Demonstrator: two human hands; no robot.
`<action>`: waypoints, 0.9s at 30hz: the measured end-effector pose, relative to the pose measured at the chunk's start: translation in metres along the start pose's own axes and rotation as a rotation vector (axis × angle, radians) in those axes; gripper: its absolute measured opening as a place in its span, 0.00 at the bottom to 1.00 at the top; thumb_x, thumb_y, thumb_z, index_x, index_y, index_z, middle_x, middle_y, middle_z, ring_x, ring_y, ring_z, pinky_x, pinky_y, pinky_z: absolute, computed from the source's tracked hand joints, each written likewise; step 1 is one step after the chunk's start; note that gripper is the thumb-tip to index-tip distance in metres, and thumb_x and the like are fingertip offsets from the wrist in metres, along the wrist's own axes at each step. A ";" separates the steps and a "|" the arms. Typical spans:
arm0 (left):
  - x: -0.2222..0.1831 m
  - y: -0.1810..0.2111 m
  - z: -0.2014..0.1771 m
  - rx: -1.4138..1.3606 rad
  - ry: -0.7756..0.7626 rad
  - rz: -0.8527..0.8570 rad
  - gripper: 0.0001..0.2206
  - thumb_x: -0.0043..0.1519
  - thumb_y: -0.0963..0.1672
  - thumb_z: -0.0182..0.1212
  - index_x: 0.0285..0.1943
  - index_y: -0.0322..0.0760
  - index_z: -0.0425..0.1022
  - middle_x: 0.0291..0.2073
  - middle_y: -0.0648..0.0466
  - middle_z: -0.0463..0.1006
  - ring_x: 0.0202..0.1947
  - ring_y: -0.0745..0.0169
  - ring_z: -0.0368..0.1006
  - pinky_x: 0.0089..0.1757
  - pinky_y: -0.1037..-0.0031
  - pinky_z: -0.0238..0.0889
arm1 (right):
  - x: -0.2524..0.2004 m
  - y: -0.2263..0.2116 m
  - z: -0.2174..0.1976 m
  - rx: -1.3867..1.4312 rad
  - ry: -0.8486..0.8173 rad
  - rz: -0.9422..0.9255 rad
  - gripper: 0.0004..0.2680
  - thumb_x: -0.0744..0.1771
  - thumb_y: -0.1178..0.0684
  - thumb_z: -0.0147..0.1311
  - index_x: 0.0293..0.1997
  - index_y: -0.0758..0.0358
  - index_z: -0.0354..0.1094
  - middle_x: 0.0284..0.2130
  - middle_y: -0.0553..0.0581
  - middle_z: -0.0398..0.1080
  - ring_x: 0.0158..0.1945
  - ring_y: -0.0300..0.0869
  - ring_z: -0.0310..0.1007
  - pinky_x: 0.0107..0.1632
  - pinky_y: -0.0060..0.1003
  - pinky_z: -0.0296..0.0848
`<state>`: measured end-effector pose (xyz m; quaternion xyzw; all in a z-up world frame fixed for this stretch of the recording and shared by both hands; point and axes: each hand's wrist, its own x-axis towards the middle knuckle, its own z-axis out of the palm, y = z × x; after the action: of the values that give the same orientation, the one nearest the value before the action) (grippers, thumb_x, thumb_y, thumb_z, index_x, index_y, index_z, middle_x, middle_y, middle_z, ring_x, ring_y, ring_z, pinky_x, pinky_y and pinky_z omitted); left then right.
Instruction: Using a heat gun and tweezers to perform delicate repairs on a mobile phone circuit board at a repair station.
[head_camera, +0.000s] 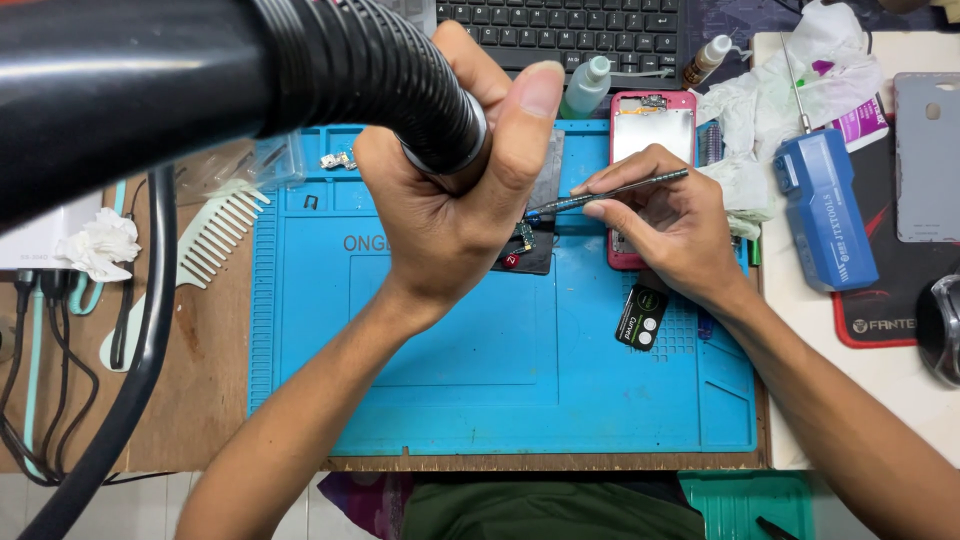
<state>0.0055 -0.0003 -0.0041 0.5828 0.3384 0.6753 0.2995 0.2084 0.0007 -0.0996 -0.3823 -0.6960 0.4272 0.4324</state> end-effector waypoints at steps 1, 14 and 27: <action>0.000 0.000 0.000 0.000 0.000 0.000 0.16 0.68 0.41 0.54 0.28 0.39 0.52 0.25 0.61 0.53 0.23 0.74 0.51 0.29 0.76 0.44 | 0.000 0.000 0.000 0.000 0.000 0.000 0.05 0.68 0.65 0.59 0.46 0.70 0.67 0.42 0.63 0.72 0.50 0.48 0.79 0.54 0.34 0.80; 0.000 0.000 -0.001 0.019 0.001 0.002 0.16 0.68 0.41 0.54 0.28 0.38 0.52 0.25 0.60 0.54 0.23 0.73 0.51 0.30 0.76 0.45 | 0.000 0.000 0.000 0.000 -0.005 0.000 0.05 0.68 0.64 0.59 0.46 0.70 0.67 0.42 0.64 0.73 0.51 0.49 0.79 0.54 0.34 0.80; 0.000 0.001 -0.001 0.021 0.002 0.003 0.16 0.68 0.41 0.54 0.28 0.38 0.52 0.25 0.60 0.54 0.24 0.73 0.51 0.30 0.75 0.44 | 0.000 0.002 0.000 0.012 -0.003 0.003 0.05 0.68 0.64 0.59 0.46 0.70 0.67 0.42 0.64 0.73 0.51 0.49 0.78 0.55 0.35 0.80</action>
<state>0.0044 -0.0006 -0.0034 0.5857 0.3450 0.6728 0.2921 0.2087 0.0015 -0.1011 -0.3801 -0.6934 0.4327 0.4329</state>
